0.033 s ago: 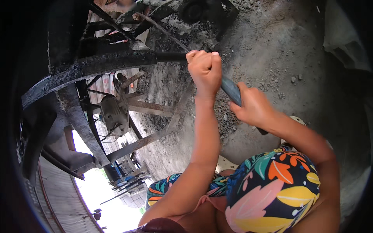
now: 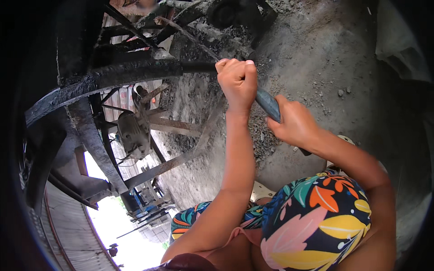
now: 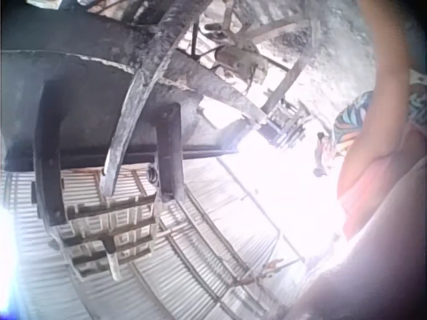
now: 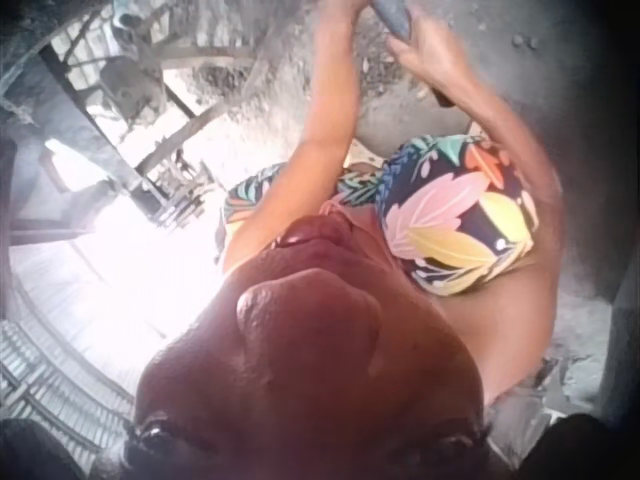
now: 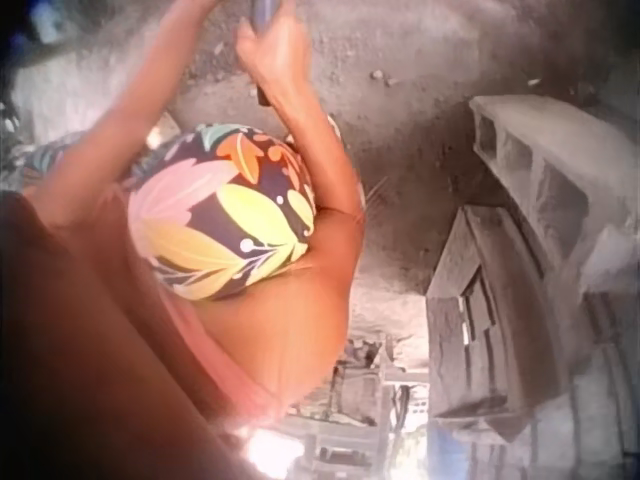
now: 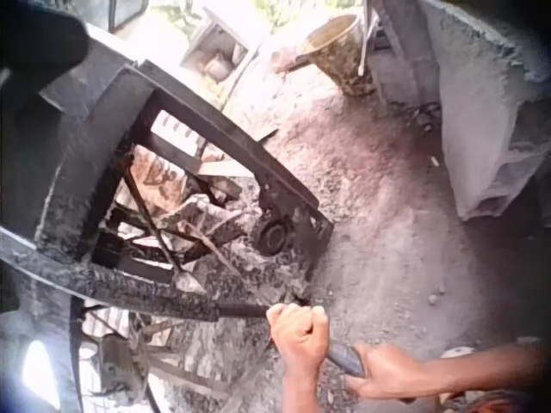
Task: Scraping and cleaning the concrete floor area beneath a piece of machinery using a machete.
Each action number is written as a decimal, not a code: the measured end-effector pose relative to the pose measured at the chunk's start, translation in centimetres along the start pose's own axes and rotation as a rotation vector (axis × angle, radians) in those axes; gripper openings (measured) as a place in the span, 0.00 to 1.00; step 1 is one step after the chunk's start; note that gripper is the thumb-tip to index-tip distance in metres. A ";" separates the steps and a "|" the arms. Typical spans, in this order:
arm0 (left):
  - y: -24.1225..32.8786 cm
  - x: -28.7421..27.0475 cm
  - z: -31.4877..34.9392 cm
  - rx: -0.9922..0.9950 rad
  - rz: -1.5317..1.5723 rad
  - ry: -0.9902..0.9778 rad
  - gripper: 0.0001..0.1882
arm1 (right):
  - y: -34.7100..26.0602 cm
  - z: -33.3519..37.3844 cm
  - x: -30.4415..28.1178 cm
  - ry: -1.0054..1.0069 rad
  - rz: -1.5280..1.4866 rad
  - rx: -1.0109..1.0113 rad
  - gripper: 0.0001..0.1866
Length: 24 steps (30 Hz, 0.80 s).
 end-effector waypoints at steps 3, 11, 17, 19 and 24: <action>0.5 0.6 -0.3 -0.032 0.106 -0.006 0.18 | 0.0 1.1 -0.5 -0.015 -0.024 -0.008 0.19; 1.5 2.4 1.2 -0.037 0.050 -0.107 0.18 | 1.6 2.4 0.1 -0.059 -0.192 -0.016 0.17; 4.7 0.7 0.9 0.100 0.041 -0.079 0.16 | 2.1 3.1 1.4 0.018 -0.250 -0.184 0.17; 4.4 0.1 1.1 0.140 0.003 -0.061 0.17 | 1.4 2.4 1.9 0.007 -0.224 -0.171 0.17; 1.0 0.3 2.8 -0.107 0.017 0.030 0.18 | 1.3 2.0 1.6 -0.121 -0.140 -0.007 0.17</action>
Point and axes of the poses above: each hand's wrist, its own z-axis away from the middle knuckle, its own x-axis out of the palm, y = z × x, the point moved 7 cm from there along -z, towards the middle knuckle, and after that the axes turned 8 degrees about -y, right-handed, at the moved point
